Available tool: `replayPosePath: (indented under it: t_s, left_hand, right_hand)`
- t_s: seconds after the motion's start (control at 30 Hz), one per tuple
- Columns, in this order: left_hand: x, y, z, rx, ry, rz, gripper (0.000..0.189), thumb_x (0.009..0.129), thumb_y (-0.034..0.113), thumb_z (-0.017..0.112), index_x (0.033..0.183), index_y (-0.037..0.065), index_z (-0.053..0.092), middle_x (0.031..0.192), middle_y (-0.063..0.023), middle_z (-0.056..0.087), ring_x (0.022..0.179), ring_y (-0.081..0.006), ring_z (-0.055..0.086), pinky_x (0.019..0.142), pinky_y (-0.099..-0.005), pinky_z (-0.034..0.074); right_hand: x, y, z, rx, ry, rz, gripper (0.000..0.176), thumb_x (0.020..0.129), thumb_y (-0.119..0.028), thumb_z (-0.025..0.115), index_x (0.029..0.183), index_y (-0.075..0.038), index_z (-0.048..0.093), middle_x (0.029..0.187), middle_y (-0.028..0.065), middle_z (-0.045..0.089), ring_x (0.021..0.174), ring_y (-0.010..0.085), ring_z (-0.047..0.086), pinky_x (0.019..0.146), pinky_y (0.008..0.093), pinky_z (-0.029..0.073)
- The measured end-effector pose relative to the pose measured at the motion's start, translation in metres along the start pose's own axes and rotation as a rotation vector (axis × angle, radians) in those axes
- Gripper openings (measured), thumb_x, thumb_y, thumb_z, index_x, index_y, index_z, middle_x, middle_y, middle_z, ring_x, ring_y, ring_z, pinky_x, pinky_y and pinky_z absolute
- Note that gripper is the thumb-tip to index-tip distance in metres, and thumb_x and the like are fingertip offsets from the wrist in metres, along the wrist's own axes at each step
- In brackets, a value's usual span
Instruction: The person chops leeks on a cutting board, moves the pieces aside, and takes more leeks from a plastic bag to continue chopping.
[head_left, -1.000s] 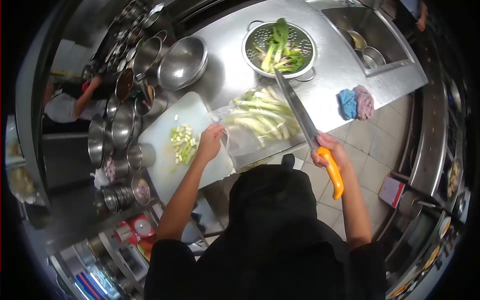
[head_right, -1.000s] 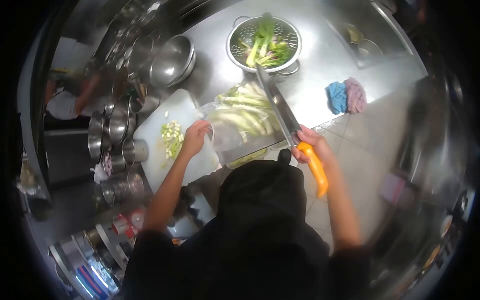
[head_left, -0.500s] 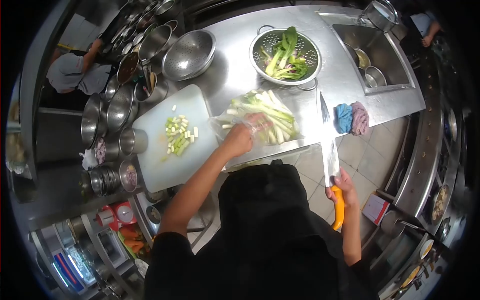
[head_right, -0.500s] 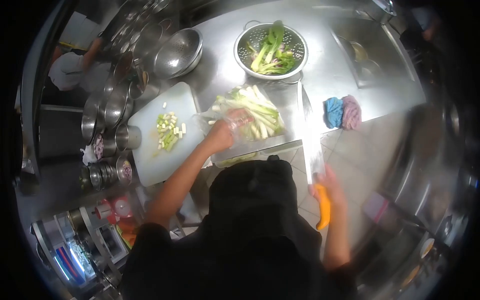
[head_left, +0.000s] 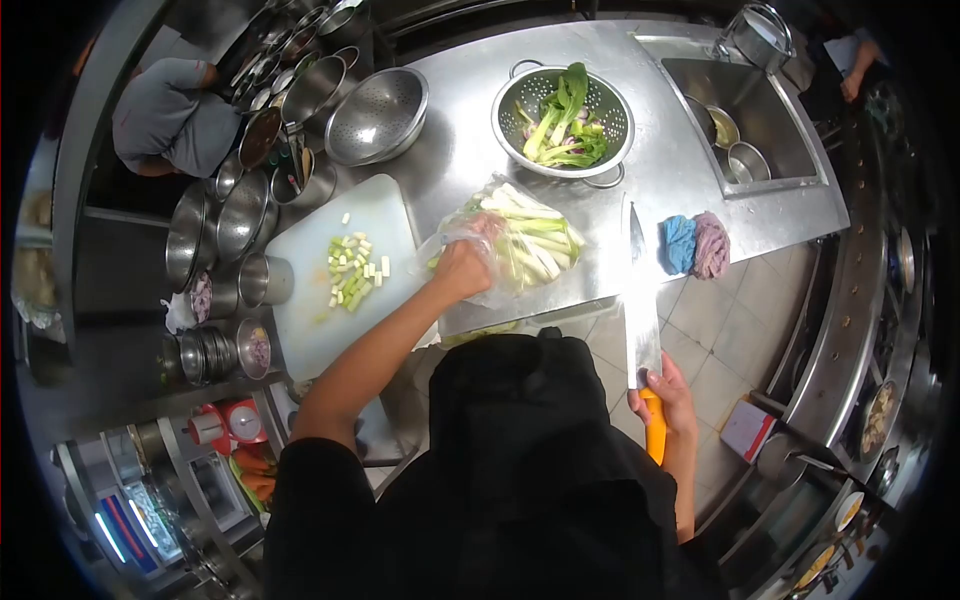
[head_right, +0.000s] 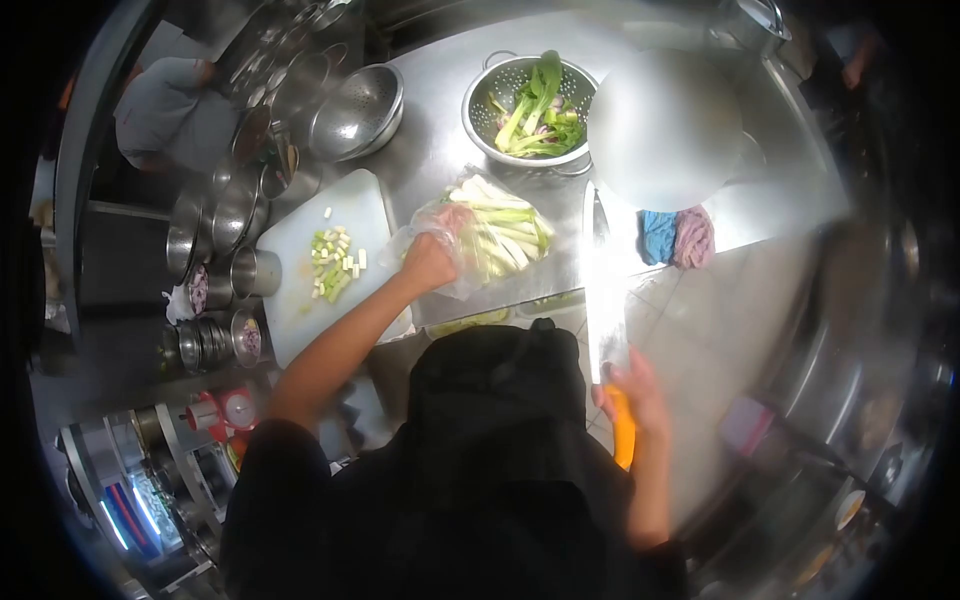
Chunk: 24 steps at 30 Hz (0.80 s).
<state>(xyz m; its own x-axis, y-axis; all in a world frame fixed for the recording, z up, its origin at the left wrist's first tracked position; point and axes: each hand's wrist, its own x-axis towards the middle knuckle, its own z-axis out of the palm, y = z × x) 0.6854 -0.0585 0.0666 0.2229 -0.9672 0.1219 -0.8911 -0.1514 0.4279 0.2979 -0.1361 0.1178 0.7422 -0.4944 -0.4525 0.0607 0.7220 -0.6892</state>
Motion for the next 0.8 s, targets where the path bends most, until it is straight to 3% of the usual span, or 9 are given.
replayPosePath:
  t_s: [0.07,0.2,0.3,0.4,0.57,0.63,0.7,0.77,0.8]
  left_hand:
    - [0.007,0.011,-0.005,0.021,-0.244,-0.351,0.061,0.08,0.039,0.067,0.131,0.009,0.051,0.122,-0.025,0.058,0.111,-0.0419,0.056,0.091,-0.0474,0.045]
    - [0.019,0.021,-0.038,0.062,-0.436,-0.318,0.058,0.082,0.038,0.068,0.132,0.013,0.051,0.102,-0.0232,0.066,0.086,-0.041,0.064,0.078,-0.0433,0.05]
    - [0.02,0.013,-0.092,-0.096,-0.583,-0.428,0.064,0.084,0.032,0.065,0.141,0.014,0.042,0.083,-0.0201,0.067,0.068,-0.0315,0.066,0.063,-0.0397,0.051]
    - [-0.009,-0.007,-0.146,-0.555,-0.74,-0.655,0.032,0.089,0.009,0.059,0.119,-0.001,0.055,0.073,-0.0061,0.061,0.058,-0.0121,0.055,0.054,-0.027,0.046]
    - [-0.139,-0.074,-0.196,-0.658,-0.564,-0.834,0.034,0.091,0.005,0.054,0.124,-0.002,0.051,0.08,-0.0082,0.061,0.063,-0.0123,0.055,0.055,-0.0263,0.046]
    - [-0.2,-0.084,-0.206,-0.754,-0.154,-0.918,0.035,0.092,0.006,0.054,0.126,0.0,0.051,0.082,-0.0084,0.061,0.066,-0.0119,0.057,0.055,-0.0267,0.046]
    - [-0.255,-0.101,-0.205,-0.755,-0.039,-0.99,0.037,0.091,0.005,0.054,0.128,0.0,0.049,0.085,-0.0082,0.061,0.069,-0.0121,0.058,0.056,-0.027,0.047]
    - [-0.302,-0.126,-0.185,-0.557,0.305,-0.968,0.039,0.091,0.004,0.054,0.129,0.001,0.049,0.091,-0.0072,0.061,0.071,-0.011,0.058,0.056,-0.0268,0.047]
    - [-0.314,-0.131,-0.184,-0.443,0.264,-1.038,0.042,0.09,0.004,0.055,0.132,0.003,0.047,0.099,-0.0112,0.062,0.081,-0.0205,0.064,0.068,-0.0311,0.051]
  right_hand:
    - [0.001,0.005,0.004,0.003,0.022,0.009,0.042,0.092,-0.024,0.058,0.125,-0.003,0.042,0.064,0.0187,0.06,0.036,0.0142,0.046,0.039,0.021,0.038]
    - [0.01,-0.006,0.013,-0.029,-0.034,0.058,0.041,0.093,-0.022,0.057,0.125,-0.002,0.043,0.067,0.0178,0.061,0.037,0.0135,0.047,0.04,0.0211,0.038]
    - [0.012,-0.003,0.009,-0.068,-0.063,0.068,0.041,0.093,-0.021,0.056,0.126,-0.002,0.042,0.068,0.0172,0.061,0.038,0.0134,0.047,0.04,0.0212,0.038]
    - [0.017,-0.003,0.008,-0.11,-0.056,0.067,0.041,0.093,-0.02,0.056,0.127,-0.002,0.042,0.068,0.016,0.061,0.038,0.0135,0.047,0.039,0.0211,0.038]
    - [0.024,0.003,0.023,-0.215,-0.034,0.091,0.044,0.092,-0.02,0.056,0.129,-0.002,0.041,0.068,0.0143,0.06,0.04,0.0141,0.049,0.039,0.0207,0.04]
    - [0.037,0.002,0.038,-0.249,-0.133,0.126,0.043,0.092,-0.02,0.056,0.129,-0.002,0.041,0.068,0.014,0.06,0.04,0.0143,0.05,0.039,0.0208,0.04]
    - [0.047,0.008,0.059,-0.299,-0.203,0.153,0.043,0.092,-0.019,0.056,0.129,-0.002,0.041,0.068,0.0138,0.06,0.041,0.0146,0.051,0.039,0.0209,0.041]
    - [0.065,0.011,0.085,-0.383,-0.301,0.232,0.039,0.093,-0.015,0.055,0.128,-0.001,0.042,0.068,0.0121,0.059,0.045,0.0138,0.053,0.04,0.0213,0.042]
    - [0.075,0.014,0.103,-0.406,-0.313,0.234,0.039,0.093,-0.015,0.055,0.128,-0.001,0.042,0.068,0.0121,0.059,0.045,0.0138,0.053,0.04,0.0213,0.042]
